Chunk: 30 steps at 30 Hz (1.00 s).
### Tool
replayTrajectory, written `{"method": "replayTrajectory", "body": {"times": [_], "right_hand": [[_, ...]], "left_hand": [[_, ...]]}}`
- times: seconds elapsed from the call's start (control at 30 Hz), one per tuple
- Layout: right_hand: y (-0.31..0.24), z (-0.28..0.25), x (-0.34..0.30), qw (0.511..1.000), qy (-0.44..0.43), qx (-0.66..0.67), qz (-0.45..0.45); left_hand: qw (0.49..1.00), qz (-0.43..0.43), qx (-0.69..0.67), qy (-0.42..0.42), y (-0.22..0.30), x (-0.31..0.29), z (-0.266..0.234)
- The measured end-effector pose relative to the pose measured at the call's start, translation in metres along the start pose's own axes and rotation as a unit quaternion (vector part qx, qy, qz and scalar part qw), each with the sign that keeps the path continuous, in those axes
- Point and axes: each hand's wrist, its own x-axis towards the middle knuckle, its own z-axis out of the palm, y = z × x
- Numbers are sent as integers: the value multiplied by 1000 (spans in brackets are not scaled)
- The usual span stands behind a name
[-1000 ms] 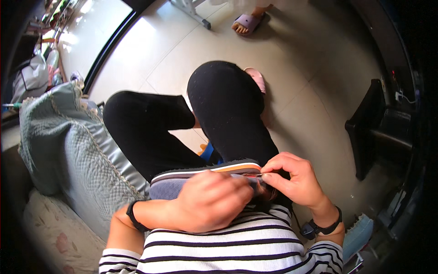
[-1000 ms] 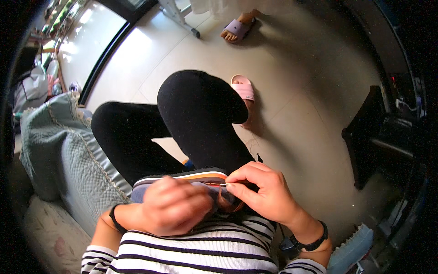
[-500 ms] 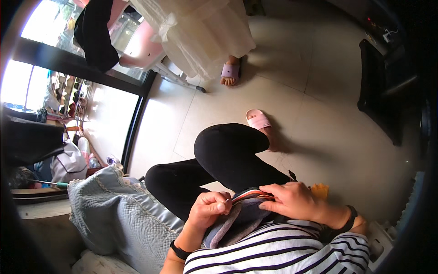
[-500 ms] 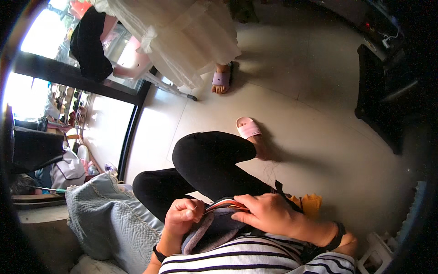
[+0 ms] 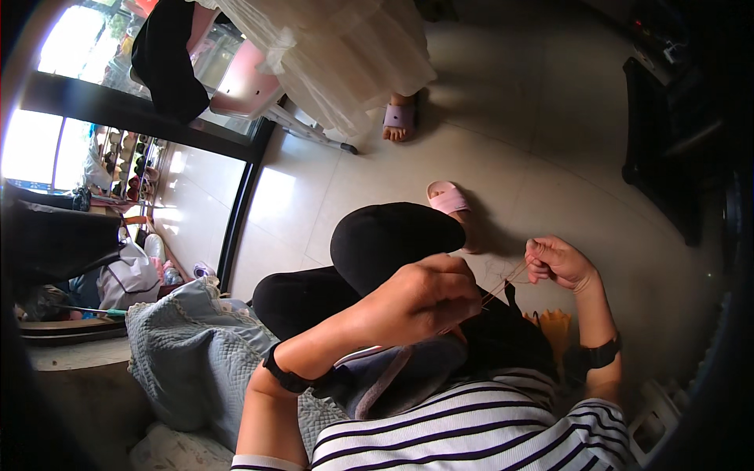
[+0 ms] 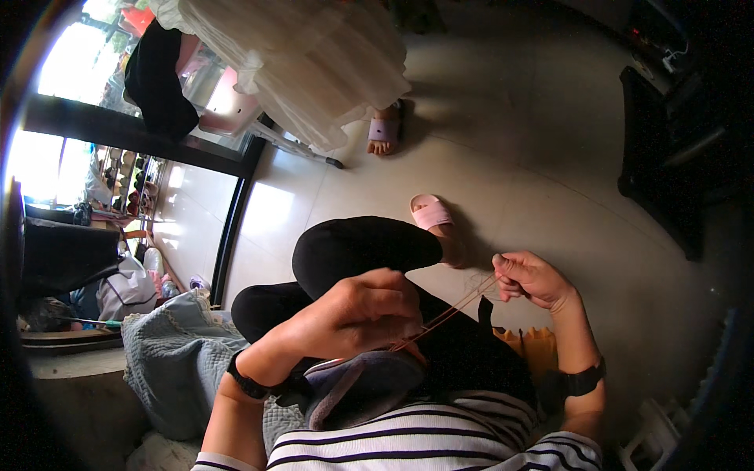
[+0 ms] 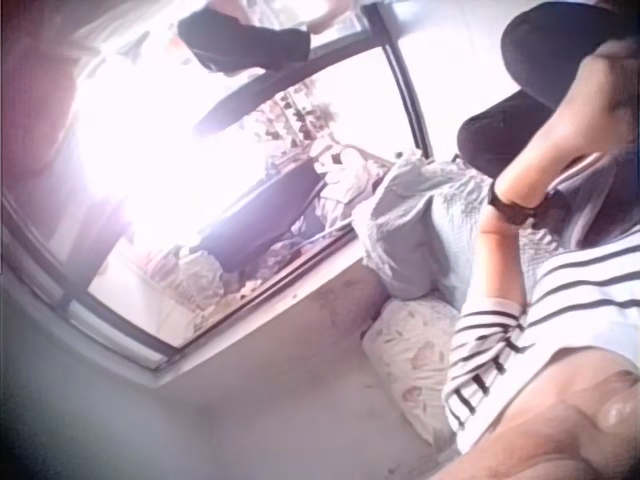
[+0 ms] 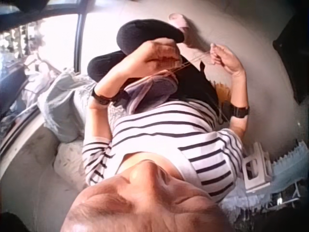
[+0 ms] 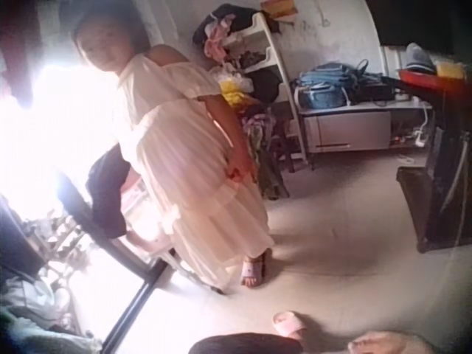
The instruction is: The person sews the edge of a shoe by hand using a needle and thread, pulling the thread through the material and looping it.
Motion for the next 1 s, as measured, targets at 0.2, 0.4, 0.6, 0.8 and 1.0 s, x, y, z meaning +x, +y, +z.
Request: {"method": "replayTrajectory", "body": {"times": [0.2, 0.4, 0.6, 0.8, 1.0], "right_hand": [[-25, 86, -3, 937, 54, -295, -178], [-37, 131, 19, 962, -208, -177, 11], [-32, 133, 9, 966, -190, -172, 36], [-32, 127, 7, 956, -184, -228, -30], [-29, 143, 3, 976, -125, -176, -8]], "left_hand": [[999, -6, -8, 41, 4, -14, 2], [991, -27, 0, 135, 14, -34, 9], [968, -146, 76, 188, 4, -79, 53], [935, -125, 219, 249, 0, -85, 73], [920, -44, 259, 292, -11, -88, 89]]}}
